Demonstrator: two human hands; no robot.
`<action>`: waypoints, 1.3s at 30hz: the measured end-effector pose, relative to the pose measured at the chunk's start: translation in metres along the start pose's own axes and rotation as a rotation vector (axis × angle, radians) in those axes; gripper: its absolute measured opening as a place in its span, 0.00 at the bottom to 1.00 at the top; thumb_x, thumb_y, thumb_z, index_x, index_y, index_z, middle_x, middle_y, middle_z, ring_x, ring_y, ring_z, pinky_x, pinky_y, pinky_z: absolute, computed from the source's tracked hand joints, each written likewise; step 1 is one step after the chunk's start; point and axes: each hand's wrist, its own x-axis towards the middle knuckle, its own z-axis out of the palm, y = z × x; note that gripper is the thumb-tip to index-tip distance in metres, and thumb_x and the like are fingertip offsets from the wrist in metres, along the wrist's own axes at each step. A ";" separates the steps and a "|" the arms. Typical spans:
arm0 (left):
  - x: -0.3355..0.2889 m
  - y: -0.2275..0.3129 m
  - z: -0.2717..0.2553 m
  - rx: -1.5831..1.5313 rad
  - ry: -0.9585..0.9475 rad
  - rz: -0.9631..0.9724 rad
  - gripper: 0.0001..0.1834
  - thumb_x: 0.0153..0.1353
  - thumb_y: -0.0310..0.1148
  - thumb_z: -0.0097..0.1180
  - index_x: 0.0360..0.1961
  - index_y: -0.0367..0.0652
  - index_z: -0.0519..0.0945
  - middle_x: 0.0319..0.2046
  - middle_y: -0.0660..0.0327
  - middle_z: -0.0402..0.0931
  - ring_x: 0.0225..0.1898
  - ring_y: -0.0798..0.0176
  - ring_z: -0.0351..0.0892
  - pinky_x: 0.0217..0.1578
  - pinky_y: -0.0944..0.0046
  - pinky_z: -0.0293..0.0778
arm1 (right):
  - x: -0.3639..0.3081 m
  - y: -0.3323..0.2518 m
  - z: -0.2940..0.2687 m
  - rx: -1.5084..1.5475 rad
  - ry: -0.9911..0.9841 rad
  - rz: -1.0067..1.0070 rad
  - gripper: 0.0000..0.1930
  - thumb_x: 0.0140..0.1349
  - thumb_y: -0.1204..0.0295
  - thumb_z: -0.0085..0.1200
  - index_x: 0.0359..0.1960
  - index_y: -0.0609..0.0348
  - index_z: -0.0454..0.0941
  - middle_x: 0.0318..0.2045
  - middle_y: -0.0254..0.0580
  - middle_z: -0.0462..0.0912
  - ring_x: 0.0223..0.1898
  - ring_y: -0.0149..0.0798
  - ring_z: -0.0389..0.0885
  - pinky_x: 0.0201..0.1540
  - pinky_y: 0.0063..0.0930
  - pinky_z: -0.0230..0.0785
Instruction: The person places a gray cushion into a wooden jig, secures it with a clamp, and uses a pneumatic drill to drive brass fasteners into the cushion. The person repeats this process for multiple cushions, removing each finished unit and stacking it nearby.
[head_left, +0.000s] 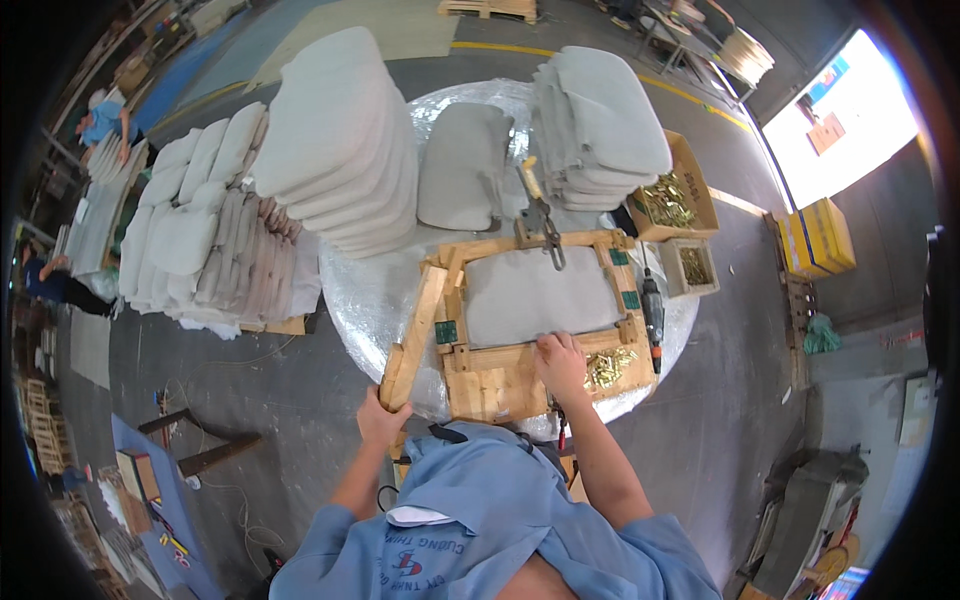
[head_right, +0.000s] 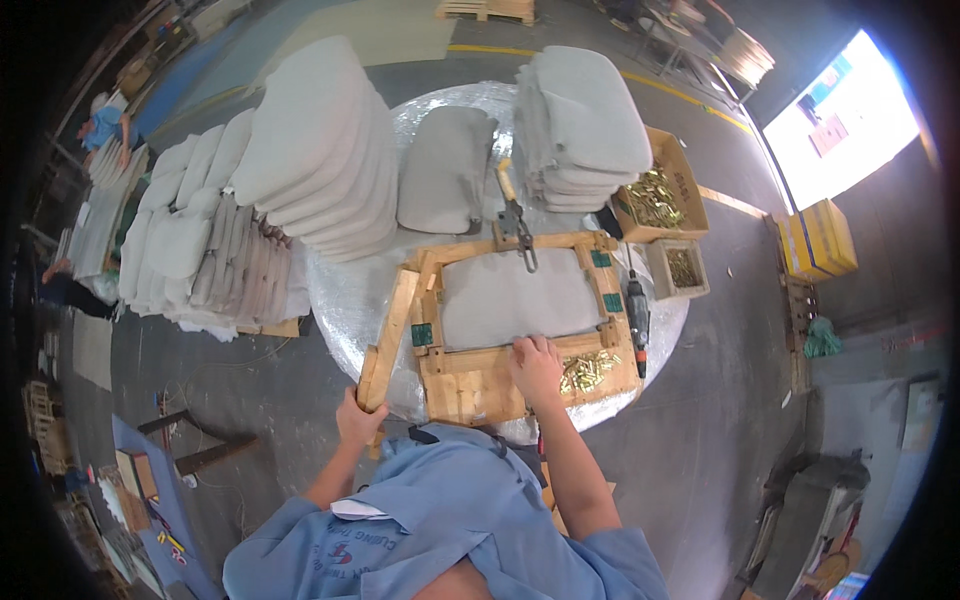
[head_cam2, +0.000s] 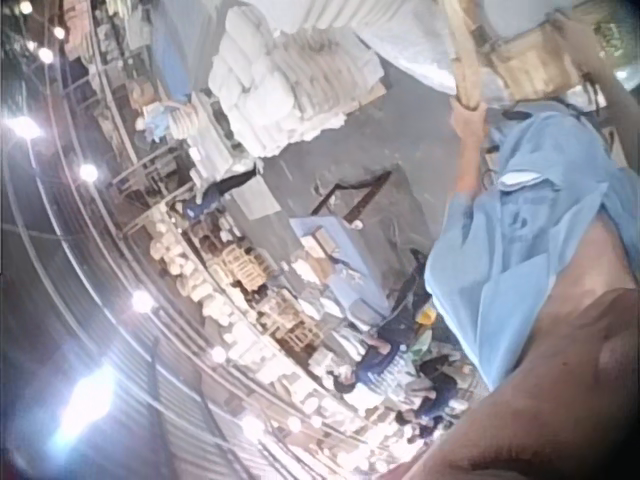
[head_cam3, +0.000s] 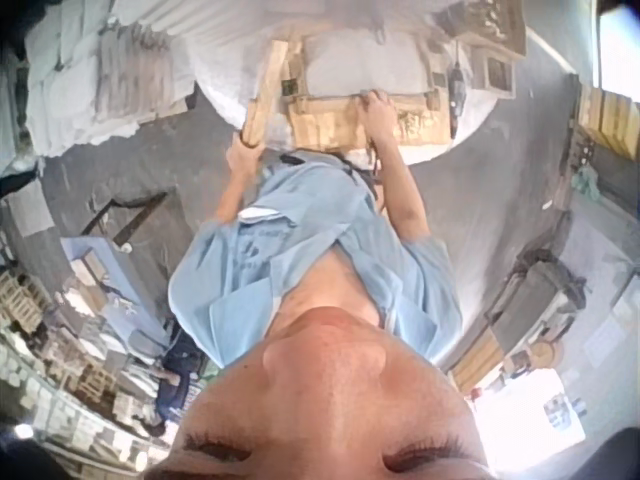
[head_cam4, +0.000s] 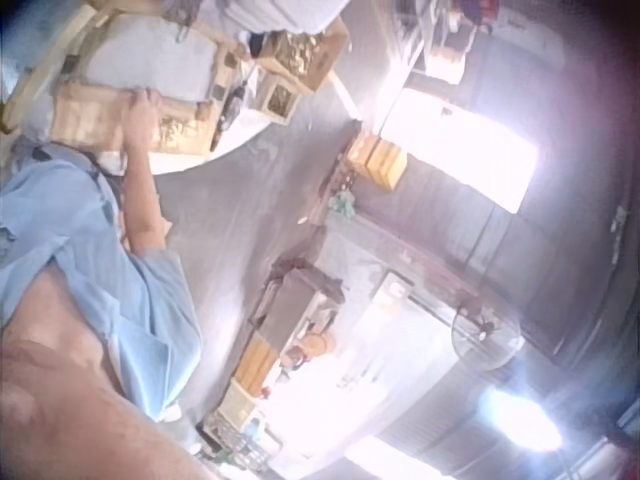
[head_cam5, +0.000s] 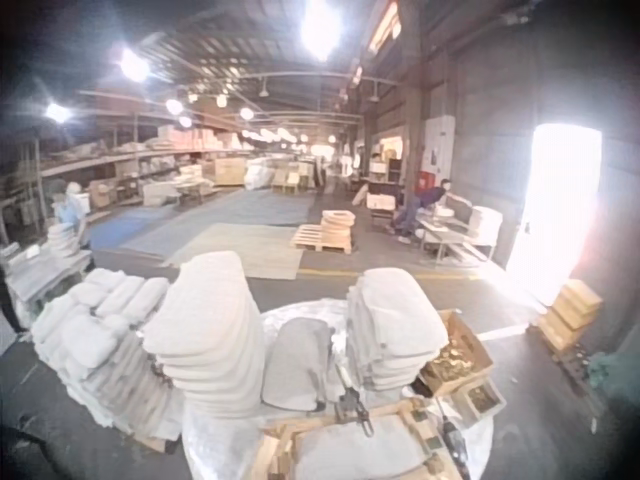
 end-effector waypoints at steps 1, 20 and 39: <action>-0.001 -0.007 0.004 -0.016 0.020 -0.045 0.37 0.46 0.51 0.78 0.52 0.39 0.80 0.40 0.44 0.88 0.42 0.38 0.89 0.45 0.44 0.82 | 0.001 -0.003 0.000 0.000 -0.011 0.002 0.14 0.64 0.62 0.64 0.50 0.45 0.86 0.54 0.37 0.85 0.61 0.50 0.80 0.64 0.49 0.70; 0.062 -0.009 0.012 0.116 -0.271 -0.220 0.47 0.53 0.56 0.75 0.63 0.33 0.71 0.50 0.38 0.84 0.55 0.32 0.83 0.57 0.40 0.77 | 0.059 0.001 0.051 1.732 0.026 1.313 0.43 0.68 0.51 0.67 0.75 0.61 0.61 0.70 0.51 0.67 0.74 0.52 0.64 0.81 0.49 0.55; 0.070 0.006 -0.003 0.212 -0.247 -0.074 0.54 0.60 0.53 0.72 0.78 0.35 0.62 0.71 0.38 0.67 0.72 0.33 0.68 0.70 0.43 0.70 | 0.065 -0.047 0.032 1.449 0.328 1.160 0.15 0.74 0.62 0.66 0.52 0.54 0.76 0.40 0.32 0.79 0.38 0.32 0.76 0.39 0.30 0.70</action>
